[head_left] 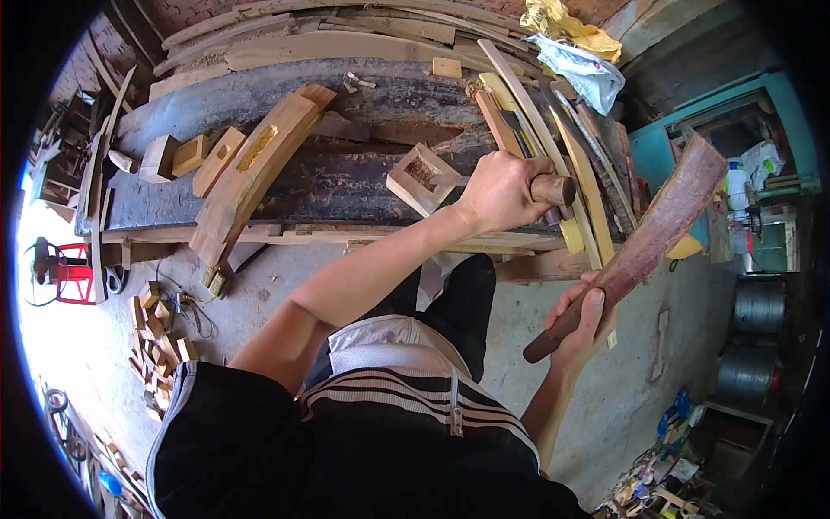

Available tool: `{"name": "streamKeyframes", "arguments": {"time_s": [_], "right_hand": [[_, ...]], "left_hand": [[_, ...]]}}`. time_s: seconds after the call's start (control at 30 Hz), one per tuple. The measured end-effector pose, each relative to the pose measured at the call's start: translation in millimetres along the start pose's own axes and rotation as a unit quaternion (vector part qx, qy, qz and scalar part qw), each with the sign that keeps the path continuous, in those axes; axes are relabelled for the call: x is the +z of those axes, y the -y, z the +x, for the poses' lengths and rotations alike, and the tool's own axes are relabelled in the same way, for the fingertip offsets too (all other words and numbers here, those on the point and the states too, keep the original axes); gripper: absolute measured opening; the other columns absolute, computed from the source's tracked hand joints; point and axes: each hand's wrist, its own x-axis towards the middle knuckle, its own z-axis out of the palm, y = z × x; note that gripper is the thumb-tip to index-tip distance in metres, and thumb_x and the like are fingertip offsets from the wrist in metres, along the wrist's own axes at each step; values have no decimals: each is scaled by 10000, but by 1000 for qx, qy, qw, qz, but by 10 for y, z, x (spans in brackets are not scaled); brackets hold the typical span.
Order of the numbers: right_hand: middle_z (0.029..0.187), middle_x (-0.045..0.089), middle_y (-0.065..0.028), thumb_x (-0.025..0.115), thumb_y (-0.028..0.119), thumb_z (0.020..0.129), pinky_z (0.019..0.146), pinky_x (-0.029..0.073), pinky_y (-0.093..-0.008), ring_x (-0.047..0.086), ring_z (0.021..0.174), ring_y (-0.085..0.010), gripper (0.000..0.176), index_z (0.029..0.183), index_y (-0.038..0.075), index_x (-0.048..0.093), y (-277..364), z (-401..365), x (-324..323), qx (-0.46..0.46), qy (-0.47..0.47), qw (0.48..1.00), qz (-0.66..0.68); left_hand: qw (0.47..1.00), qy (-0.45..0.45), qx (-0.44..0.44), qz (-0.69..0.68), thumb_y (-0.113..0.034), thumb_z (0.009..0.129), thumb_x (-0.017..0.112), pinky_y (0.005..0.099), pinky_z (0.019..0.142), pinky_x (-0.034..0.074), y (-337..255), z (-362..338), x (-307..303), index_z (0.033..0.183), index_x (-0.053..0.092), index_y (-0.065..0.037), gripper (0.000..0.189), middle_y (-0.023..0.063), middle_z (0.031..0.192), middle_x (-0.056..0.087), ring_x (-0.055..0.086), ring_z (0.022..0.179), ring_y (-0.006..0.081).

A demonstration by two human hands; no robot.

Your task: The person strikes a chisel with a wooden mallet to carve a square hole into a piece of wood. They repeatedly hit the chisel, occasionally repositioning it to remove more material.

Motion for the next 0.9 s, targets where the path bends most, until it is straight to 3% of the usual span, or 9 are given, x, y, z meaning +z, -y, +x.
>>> {"name": "streamKeyframes", "arguments": {"time_s": [0.73,0.9], "right_hand": [[635,516,-59,590,390,981,423,414,-281,491,439,-145,451,1131,-29,520,-43,-1,59,5,31,999,7],[633,514,-56,598,406,976,425,400,-276,491,445,-140,462,1128,-24,524,-94,-41,48,9,29,1000,-1]], "left_hand": [[999,-23,-5,-31,-141,697,762,426,627,541,-54,21,18,864,676,-20,224,205,680,625,659,686,399],[1000,-18,1,-12,-136,686,769,415,651,556,-26,10,14,922,701,-3,279,217,720,654,680,719,393]]}}
